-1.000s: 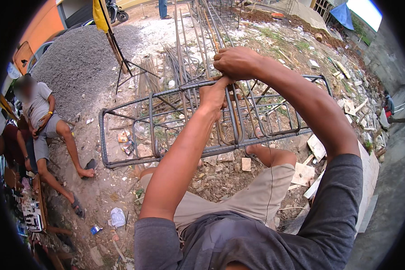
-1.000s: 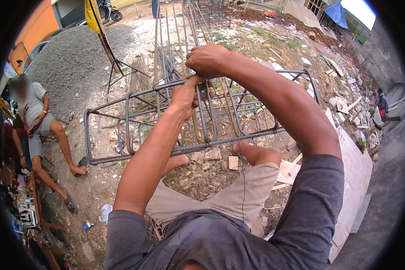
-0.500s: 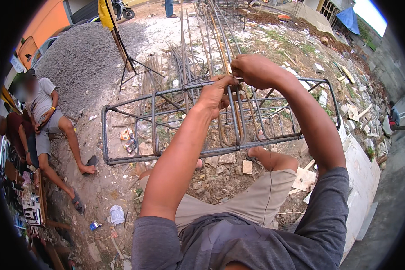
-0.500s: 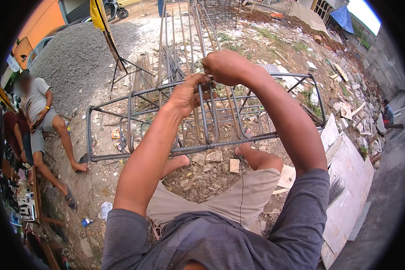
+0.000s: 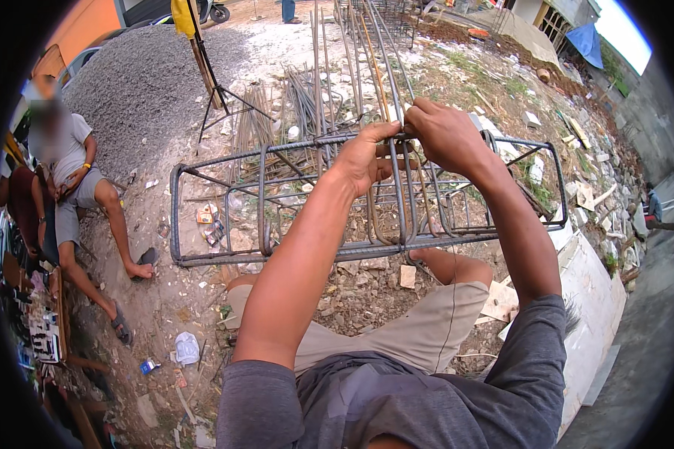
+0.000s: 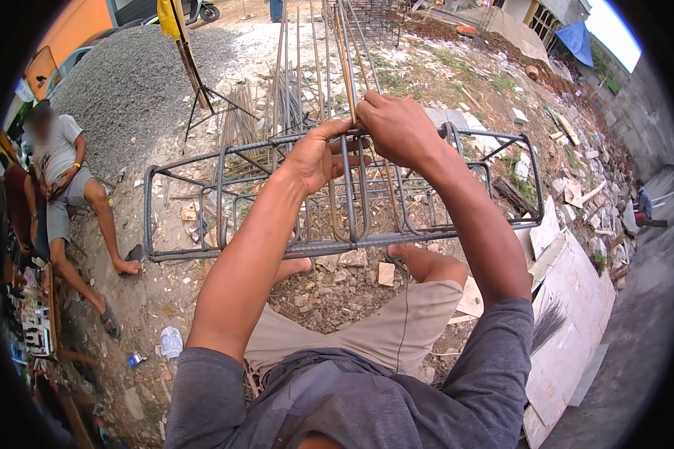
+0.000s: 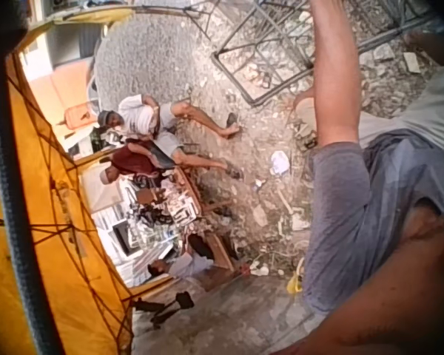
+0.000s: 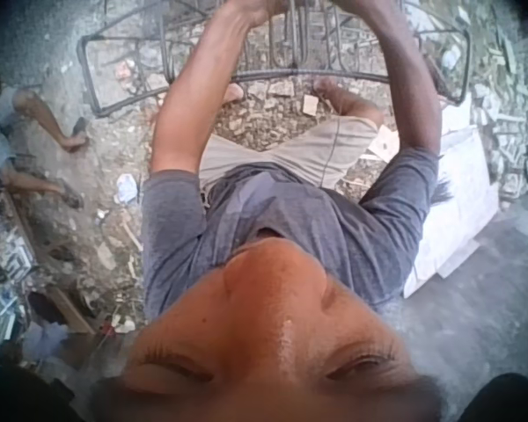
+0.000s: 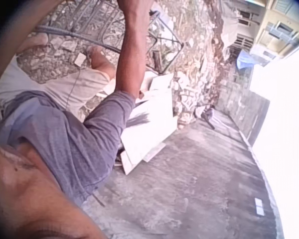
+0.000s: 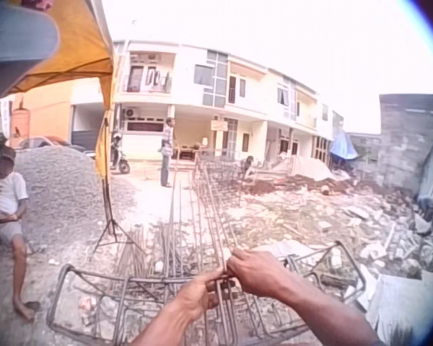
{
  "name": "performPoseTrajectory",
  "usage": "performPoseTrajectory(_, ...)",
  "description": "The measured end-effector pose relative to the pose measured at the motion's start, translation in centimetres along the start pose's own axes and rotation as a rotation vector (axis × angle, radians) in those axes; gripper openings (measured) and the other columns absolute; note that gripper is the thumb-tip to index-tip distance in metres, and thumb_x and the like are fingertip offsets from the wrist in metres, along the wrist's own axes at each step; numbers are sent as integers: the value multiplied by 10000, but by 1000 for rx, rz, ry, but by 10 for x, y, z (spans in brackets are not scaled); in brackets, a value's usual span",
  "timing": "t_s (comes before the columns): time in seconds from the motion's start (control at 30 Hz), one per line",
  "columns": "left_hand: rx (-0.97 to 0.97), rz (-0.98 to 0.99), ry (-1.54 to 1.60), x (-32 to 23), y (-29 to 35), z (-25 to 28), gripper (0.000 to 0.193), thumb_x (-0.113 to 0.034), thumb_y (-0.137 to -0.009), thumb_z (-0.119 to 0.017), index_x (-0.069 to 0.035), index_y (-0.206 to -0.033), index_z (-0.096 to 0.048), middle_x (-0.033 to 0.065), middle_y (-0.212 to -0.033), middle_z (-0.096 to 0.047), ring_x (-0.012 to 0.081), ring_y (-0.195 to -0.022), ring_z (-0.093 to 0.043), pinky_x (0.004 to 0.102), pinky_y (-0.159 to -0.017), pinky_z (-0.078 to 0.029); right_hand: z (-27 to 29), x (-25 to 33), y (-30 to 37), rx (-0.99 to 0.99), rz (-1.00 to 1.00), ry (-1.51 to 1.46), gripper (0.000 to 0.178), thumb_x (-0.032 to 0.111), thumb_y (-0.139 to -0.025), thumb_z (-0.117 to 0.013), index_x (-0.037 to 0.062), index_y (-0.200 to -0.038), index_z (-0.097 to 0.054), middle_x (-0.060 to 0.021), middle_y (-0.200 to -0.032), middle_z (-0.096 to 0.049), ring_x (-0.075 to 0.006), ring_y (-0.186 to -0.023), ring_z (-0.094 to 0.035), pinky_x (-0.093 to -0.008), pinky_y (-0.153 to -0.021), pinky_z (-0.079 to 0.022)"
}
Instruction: The person sits on the ground and assembles a rectangular rebar cage by tying intersecting steel bars together using wire and pliers. The person repeatedly wraps wire around joints and twists it to secure the structure.
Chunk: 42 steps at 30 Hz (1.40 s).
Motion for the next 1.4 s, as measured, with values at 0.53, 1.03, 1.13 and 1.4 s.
performPoseTrajectory(0.53,-18,14,-34,2,2,-2,352,-386,-945,-612,-128,-1181,-571,79,-997,-701,168,-769,-731,202,-475,-388,12,32,48,-1,-346,-214,157,180,-930,-641,24,-929,-630,-169,-816,-671,-335,-774,-677,-445,-687,-500)
performPoseTrajectory(1.03,-37,-1,-8,10,0,3,336,-363,-977,-527,-85,-1158,-574,153,-1020,-703,265,-759,-745,231,-483,-533,36,-13,-69,421,-58,-133,137,203,-866,-738,78,-923,-742,-86,-862,-737,-236,-806,-694,-399,-747,-525)
performPoseTrajectory(1.13,-20,0,-27,10,0,-2,339,-365,-964,-545,-83,-1150,-577,155,-1018,-707,264,-751,-747,223,-453,-518,32,-36,-53,450,-111,-213,137,166,-869,-731,47,-936,-739,-99,-838,-735,-203,-766,-672,-389,-727,-520)
performPoseTrajectory(1.4,-43,-10,-26,9,-3,4,351,-342,-946,-582,-69,-1167,-575,157,-992,-703,270,-761,-750,218,-435,-513,59,20,14,377,-290,-260,196,182,-889,-709,-11,-923,-716,-145,-796,-710,-252,-714,-663,-409,-692,-500)
Point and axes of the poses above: each hand's wrist, its own y-axis away from the middle knuckle, its own z-axis out of the back of the hand, x = y × z, the point moved 1 cm from there along -y, towards the middle knuckle
